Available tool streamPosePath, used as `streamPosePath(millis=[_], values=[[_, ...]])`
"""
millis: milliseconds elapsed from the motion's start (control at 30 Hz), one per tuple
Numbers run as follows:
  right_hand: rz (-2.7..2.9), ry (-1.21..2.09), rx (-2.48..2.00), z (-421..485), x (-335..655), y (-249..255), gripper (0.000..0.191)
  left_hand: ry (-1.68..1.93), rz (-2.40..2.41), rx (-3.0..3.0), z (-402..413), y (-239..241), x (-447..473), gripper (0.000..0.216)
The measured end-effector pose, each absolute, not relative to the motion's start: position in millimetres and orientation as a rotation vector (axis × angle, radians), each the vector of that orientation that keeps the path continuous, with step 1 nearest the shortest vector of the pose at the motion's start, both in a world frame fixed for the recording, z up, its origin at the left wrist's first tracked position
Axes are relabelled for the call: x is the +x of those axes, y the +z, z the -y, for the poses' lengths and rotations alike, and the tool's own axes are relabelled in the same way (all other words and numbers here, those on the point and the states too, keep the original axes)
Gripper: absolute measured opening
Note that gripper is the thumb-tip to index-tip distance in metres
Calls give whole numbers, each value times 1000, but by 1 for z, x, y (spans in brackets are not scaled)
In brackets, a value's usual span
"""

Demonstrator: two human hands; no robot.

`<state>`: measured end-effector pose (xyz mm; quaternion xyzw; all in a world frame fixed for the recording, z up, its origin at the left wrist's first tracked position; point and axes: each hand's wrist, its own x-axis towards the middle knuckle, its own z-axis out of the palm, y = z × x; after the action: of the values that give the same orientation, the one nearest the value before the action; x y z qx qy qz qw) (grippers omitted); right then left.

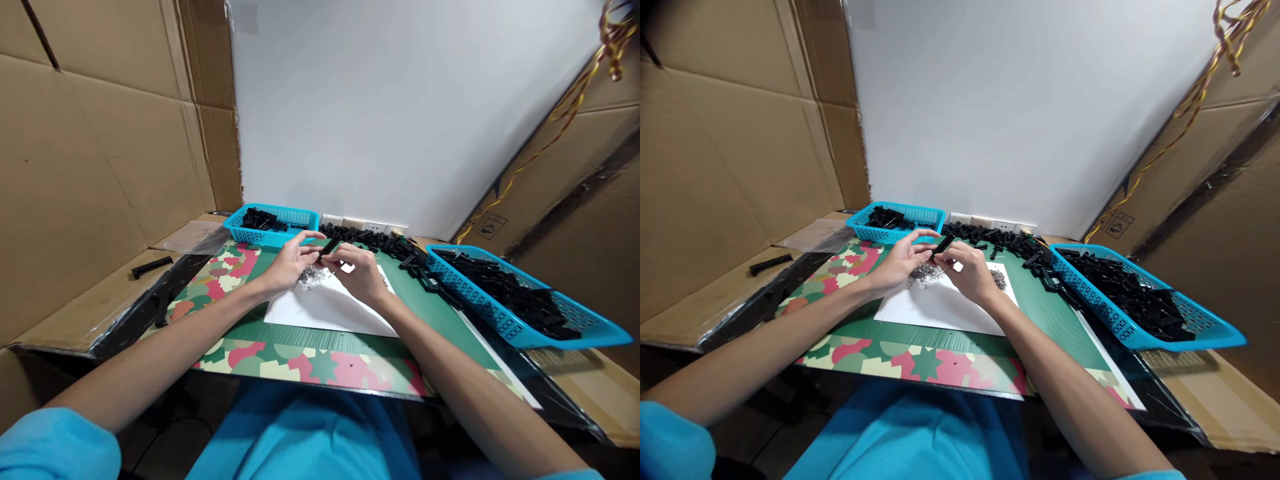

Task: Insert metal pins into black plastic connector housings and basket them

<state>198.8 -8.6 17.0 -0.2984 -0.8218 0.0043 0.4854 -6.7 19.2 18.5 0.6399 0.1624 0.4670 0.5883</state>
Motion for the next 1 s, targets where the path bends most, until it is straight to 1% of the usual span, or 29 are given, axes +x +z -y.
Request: streamPosePath(millis=[133,300,467,633,733,900,1000], values=[[2013,18,-746,6,202,20,13,1061,-423,1429,-20,16,-7,45],[1985,5,-819,5,206,24,10,1065,-433,1371,-19,14,-6,39],[1954,-8,-848,7,208,28,15,1059,-423,1274,-19,11,-6,35],[2001,6,-829,9,211,32,9,1020,-404,1350,-22,8,-4,31],[2096,-30,-827,8,217,34,10,1032,-449,1511,-23,9,-5,30],[2246,-48,-892,5,225,32,15,1153,-597,2250,-21,13,-16,23],[2248,-22,-911,4,226,30,15,1189,-650,2433,-18,14,-19,22]])
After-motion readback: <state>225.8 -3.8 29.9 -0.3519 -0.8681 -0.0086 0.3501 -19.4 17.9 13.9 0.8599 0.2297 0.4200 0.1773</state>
